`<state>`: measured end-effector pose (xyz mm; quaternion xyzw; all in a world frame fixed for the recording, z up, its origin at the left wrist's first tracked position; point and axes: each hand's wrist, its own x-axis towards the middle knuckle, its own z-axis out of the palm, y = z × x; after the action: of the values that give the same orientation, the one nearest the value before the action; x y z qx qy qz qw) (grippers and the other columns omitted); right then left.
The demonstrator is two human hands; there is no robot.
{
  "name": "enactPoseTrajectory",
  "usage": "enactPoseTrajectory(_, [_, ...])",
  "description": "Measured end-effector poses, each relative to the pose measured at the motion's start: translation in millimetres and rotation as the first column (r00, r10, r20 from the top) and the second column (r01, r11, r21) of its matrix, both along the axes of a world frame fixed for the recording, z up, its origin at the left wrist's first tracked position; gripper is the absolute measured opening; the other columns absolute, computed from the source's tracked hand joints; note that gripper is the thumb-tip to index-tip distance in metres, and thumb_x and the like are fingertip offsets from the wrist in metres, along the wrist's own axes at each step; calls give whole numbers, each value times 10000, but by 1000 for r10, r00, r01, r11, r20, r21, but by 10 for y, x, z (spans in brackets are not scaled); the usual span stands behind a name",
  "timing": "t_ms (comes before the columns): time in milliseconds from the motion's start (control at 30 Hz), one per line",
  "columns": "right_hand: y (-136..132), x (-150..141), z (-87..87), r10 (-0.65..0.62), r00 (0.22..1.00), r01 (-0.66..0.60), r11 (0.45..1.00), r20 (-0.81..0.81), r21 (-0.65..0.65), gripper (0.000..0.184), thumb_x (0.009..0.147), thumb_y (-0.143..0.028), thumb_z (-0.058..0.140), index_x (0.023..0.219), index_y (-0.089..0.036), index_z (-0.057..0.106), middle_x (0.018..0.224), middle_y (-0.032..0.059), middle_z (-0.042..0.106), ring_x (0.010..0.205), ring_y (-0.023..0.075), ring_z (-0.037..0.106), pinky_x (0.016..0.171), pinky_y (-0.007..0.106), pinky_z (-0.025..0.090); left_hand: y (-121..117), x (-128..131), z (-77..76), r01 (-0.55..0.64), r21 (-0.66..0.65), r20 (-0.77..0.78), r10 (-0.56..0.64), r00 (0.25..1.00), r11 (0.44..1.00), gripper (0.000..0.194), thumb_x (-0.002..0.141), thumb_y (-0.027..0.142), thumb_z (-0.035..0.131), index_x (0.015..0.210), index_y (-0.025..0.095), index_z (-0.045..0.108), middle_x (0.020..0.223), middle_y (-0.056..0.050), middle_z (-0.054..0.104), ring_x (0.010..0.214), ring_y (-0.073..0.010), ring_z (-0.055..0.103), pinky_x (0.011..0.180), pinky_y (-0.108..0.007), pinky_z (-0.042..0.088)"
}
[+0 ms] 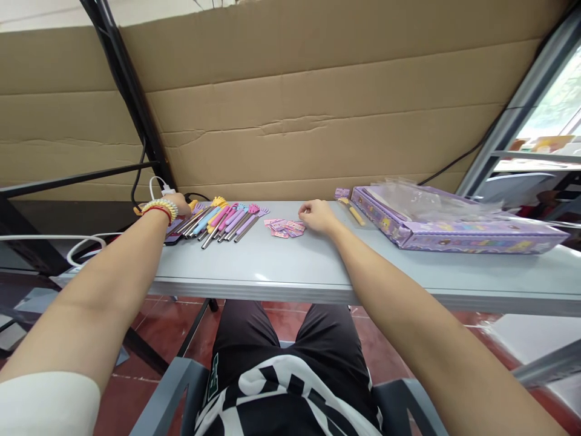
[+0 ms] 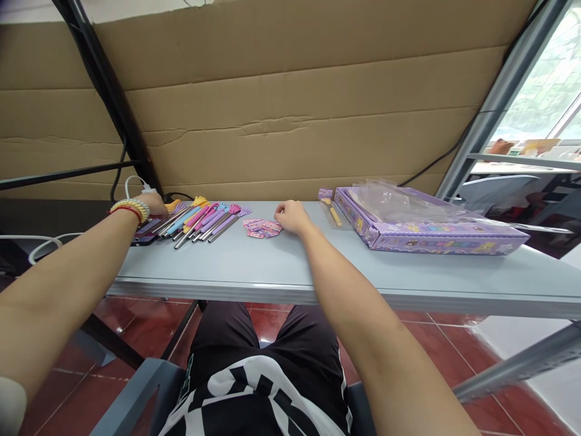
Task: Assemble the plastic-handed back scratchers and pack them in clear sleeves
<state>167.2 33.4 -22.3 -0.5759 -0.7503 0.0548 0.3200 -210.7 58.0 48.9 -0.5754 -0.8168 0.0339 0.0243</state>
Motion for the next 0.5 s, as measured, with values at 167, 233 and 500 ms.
enactPoseTrajectory(167, [3, -4, 3, 19, 1000, -19, 1000, -3, 1, 231, 709, -162, 524, 792, -155, 740, 740, 41, 705, 680, 135, 591, 638, 215, 401, -42, 3, -34, -16, 16, 10, 16, 1000, 1000, 153, 598, 183, 708, 637, 127, 570, 589, -41, 601, 687, -189, 586, 587, -256, 431])
enactPoseTrajectory(233, [1, -11, 7, 20, 1000, -20, 1000, 1, -2, 226, 714, -165, 527, 789, -156, 740, 748, 43, 708, 693, 138, 597, 654, 215, 407, -62, -18, -47, -25, 4, 49, 25, 998, 1000, 147, 610, 186, 704, 651, 122, 579, 602, -43, 615, 675, -185, 590, 592, -260, 433])
enactPoseTrajectory(500, [-16, -29, 16, 23, 1000, -23, 1000, 16, 0, 231, 719, -158, 532, 803, -158, 747, 761, 43, 711, 706, 137, 598, 654, 209, 406, -111, -57, -58, -47, 29, 48, 45, 998, 998, 232, 591, 238, 761, 671, 143, 565, 786, -81, 668, 827, -233, 628, 662, -272, 458])
